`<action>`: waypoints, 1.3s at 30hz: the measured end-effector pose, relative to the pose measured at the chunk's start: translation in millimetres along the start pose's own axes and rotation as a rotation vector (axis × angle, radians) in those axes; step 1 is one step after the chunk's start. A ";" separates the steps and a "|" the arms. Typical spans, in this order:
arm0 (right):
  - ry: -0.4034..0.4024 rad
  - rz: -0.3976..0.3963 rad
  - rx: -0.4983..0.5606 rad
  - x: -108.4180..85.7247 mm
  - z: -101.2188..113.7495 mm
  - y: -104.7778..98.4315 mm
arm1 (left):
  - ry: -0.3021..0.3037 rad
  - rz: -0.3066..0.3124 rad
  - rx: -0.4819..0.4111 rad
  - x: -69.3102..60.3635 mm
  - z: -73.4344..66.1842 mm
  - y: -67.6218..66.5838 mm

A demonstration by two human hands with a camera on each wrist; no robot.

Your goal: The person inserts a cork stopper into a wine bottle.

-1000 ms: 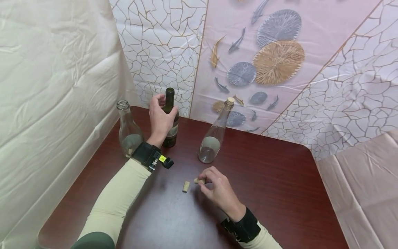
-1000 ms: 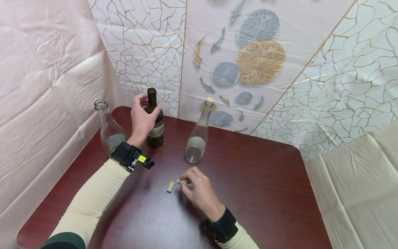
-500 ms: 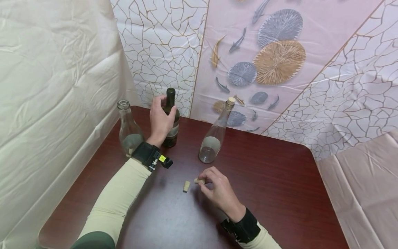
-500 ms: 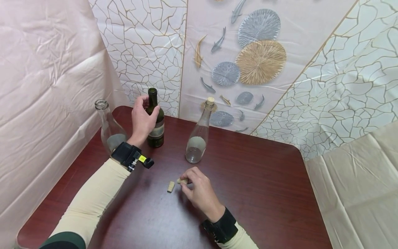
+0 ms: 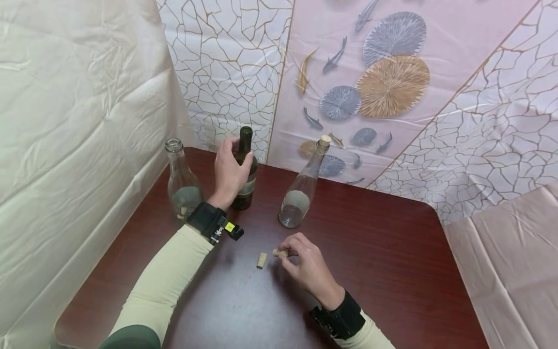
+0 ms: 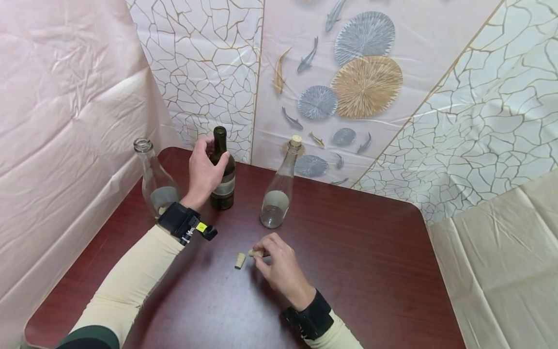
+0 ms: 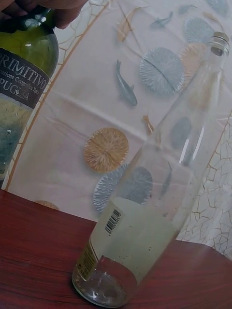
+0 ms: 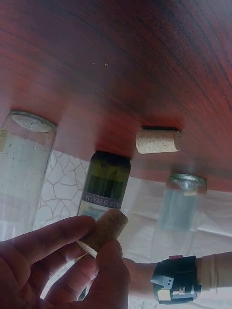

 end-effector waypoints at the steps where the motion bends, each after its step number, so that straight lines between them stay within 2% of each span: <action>1: 0.000 -0.001 0.001 -0.3 0.0 -0.1 | 0.001 0.002 0.000 -0.8 -0.7 0.4; 12: 0.027 0.000 0.021 -2.7 -1.4 -1.1 | 0.030 0.030 0.000 -14.1 -8.7 2.1; 23: 0.015 -0.009 0.015 -5.9 -0.6 -1.7 | 0.047 0.063 0.022 -27.5 -16.4 3.5; 39: 0.014 -0.023 0.021 -8.6 0.8 -1.9 | 0.106 0.056 0.020 -45.0 -23.0 4.3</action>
Point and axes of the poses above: each hand's wrist, its own x-axis towards the middle knuckle, its own y-axis out of the palm, z = x × y, the point moved 7 cm from there along x, towards the middle knuckle, and after that the axes turned 2 degrees about x, right-handed, at the moved point
